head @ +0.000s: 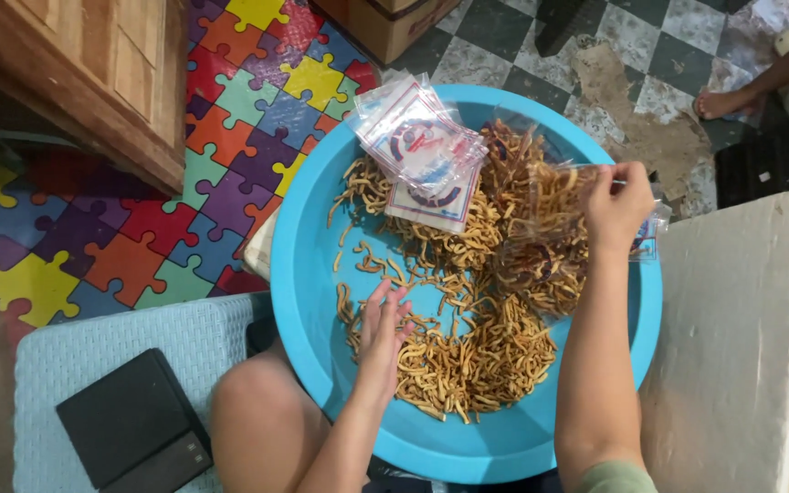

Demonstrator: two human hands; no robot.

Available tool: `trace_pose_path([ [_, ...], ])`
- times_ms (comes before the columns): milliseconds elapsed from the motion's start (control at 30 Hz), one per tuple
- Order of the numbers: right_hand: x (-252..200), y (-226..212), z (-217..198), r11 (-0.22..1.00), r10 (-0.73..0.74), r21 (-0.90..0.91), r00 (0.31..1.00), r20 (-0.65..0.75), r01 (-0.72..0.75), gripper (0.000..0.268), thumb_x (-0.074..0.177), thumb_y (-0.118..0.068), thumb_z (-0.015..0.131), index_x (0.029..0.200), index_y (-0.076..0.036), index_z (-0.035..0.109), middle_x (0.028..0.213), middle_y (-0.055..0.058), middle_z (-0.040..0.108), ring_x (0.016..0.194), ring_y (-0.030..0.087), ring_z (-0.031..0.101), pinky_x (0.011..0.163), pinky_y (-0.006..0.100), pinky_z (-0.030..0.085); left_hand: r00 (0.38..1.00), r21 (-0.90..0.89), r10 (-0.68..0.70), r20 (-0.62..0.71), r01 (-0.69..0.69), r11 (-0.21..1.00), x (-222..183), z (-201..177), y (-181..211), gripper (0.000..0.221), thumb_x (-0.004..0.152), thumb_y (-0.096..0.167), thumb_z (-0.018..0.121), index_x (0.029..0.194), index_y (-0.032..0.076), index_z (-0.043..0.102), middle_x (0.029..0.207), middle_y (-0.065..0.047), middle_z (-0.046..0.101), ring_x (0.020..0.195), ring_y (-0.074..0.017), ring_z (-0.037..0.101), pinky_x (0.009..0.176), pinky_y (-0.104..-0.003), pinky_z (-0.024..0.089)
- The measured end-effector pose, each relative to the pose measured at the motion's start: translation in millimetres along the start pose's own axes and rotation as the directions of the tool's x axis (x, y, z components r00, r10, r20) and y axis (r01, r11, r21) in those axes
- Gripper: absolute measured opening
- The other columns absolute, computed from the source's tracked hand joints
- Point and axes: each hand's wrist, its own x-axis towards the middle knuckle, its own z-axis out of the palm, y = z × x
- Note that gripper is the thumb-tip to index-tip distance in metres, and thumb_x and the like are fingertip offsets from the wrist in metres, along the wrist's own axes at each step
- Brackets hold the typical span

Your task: Filling small plastic bags with dried snacks from a large basin and weighing them on a digital scale.

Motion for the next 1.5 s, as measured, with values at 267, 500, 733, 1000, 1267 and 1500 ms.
trace_pose_path([
  [267,-20,-33,41,0.974,-0.163,0.176,0.981,0.105,0.143,0.008,0.093,-0.008,0.063,0.088,-0.003,0.059,0.076,0.019,0.059,0.075,0.040,0.060,0.067,0.044,0.046,1.000,0.009,0.005,-0.007,-0.005,1.000,-2,4,4,0.071,0.093,0.047,0.045,0.145,0.005,0.019,0.138,-0.020,0.032,0.125,-0.0306,0.036,0.098,-0.040,0.036],
  [500,-27,-50,28,0.982,-0.166,0.064,0.974,-0.152,0.177,0.022,0.087,-0.016,0.067,0.102,-0.007,0.056,0.100,0.010,0.046,0.100,0.031,0.047,0.088,0.039,0.041,0.999,0.001,-0.015,-0.035,0.015,1.000,-1,5,1,0.067,0.094,0.044,0.044,0.144,0.006,0.022,0.134,-0.017,0.036,0.117,-0.0255,0.041,0.091,-0.035,0.039],
  [733,-46,-158,72,0.765,-0.624,-0.028,0.752,0.213,0.643,0.028,0.069,-0.016,0.066,0.094,-0.020,0.056,0.107,0.005,0.057,0.104,0.024,0.055,0.086,0.038,0.040,1.000,0.026,-0.005,0.005,0.005,1.000,-4,5,3,0.067,0.096,0.045,0.043,0.144,0.005,0.020,0.140,-0.023,0.031,0.127,-0.0343,0.035,0.098,-0.042,0.034],
  [1000,-40,-147,121,0.621,-0.657,-0.007,0.525,0.541,0.784,0.006,0.080,-0.011,0.058,0.079,-0.016,0.060,0.072,0.001,0.060,0.066,0.022,0.067,0.054,0.031,0.052,0.999,-0.013,0.012,-0.043,-0.013,1.000,4,3,-7,0.068,0.093,0.047,0.049,0.143,0.008,0.026,0.138,-0.020,0.036,0.125,-0.0309,0.037,0.096,-0.041,0.036],
  [1267,-16,-163,86,0.727,-0.541,0.082,0.496,0.679,0.682,0.034,0.085,-0.039,0.063,0.068,-0.009,0.061,0.059,0.007,0.060,0.062,0.029,0.066,0.056,0.040,0.051,0.999,0.048,0.048,0.010,-0.048,0.998,-4,8,4,0.058,0.097,0.039,0.046,0.141,0.006,0.027,0.137,-0.024,0.037,0.125,-0.0346,0.038,0.096,-0.044,0.035],
  [1500,-21,-160,56,0.867,-0.484,0.278,0.565,0.669,0.413,0.031,0.099,-0.035,0.047,0.081,-0.011,0.052,0.070,0.013,0.053,0.075,0.037,0.060,0.064,0.045,0.048,0.999,0.070,0.031,-0.012,-0.030,0.997,-3,7,6,0.059,0.096,0.040,0.048,0.141,0.006,0.030,0.137,-0.023,0.037,0.126,-0.0340,0.038,0.098,-0.043,0.036],
])
